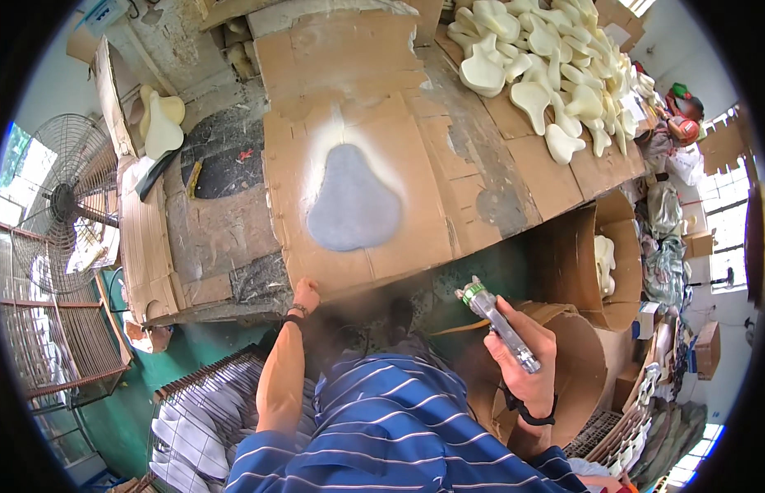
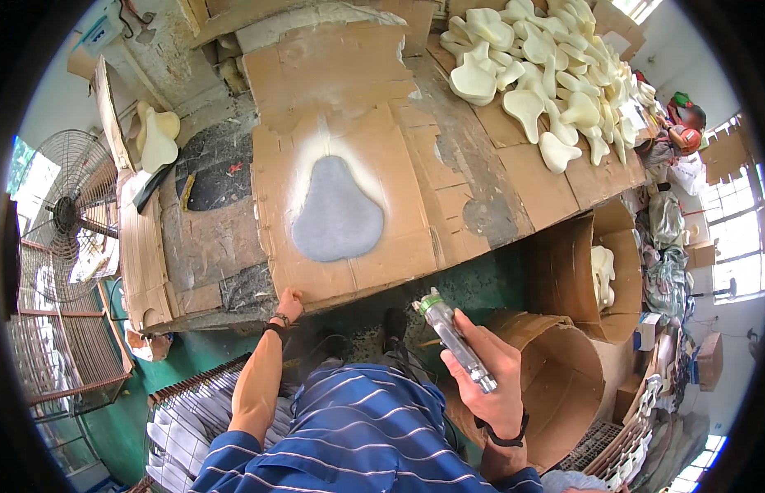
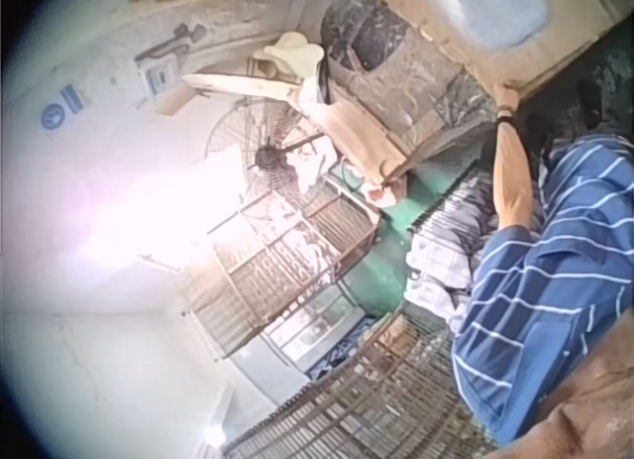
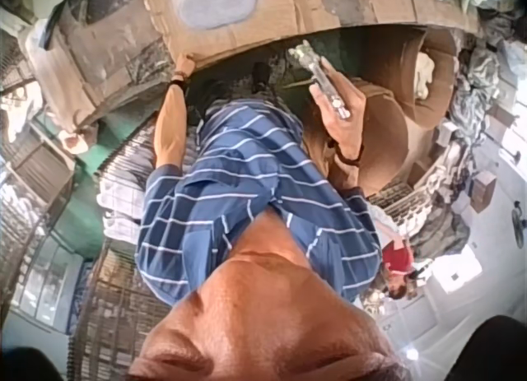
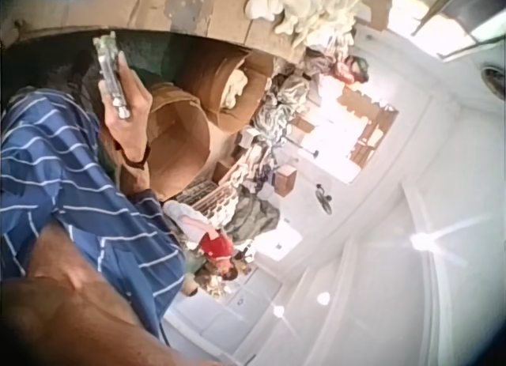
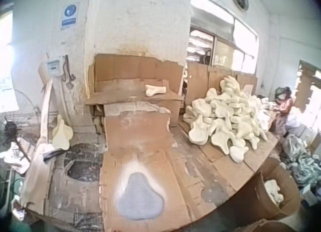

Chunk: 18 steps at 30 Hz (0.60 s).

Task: The person repeatedly picks up white shoe sole components from a pile, places them on a cardboard surface, and sprays them with a grey coating using a handheld spray gun. After spraying, the person places the coated parts onto a wire drying rack. The process is repeated for multiple items throughout the clip.

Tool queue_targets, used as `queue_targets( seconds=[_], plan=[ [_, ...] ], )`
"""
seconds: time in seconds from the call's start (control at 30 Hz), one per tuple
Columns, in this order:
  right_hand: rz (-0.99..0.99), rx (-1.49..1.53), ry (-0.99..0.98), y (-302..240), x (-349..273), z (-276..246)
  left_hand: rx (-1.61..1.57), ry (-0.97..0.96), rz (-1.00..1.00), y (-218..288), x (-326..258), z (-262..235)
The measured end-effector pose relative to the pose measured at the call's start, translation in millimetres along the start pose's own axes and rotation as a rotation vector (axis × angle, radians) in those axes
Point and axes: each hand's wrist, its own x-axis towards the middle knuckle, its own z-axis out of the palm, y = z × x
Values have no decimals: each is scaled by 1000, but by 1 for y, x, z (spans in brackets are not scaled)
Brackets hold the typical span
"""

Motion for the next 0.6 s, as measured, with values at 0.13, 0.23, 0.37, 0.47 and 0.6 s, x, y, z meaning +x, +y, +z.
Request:
queue_targets(
  seconds=[0.13,0.23,0.37,0.47,0.6],
  plan=[
    [10,0,-121,0,-8,-11,2,38,47,-3,-1,1],
    [27,-18,-119,1,-11,-13,12,57,40,9,-9,-1],
    [94,6,-123,6,-16,-26,-183,68,-8,11,-28,-8],
    [10,2,-169,10,-19,-34,-370,83,-71,34,-51,-14],
    [169,8,-112,22,-28,-30,-399,242,-130,76,-47,-22]
  ],
)
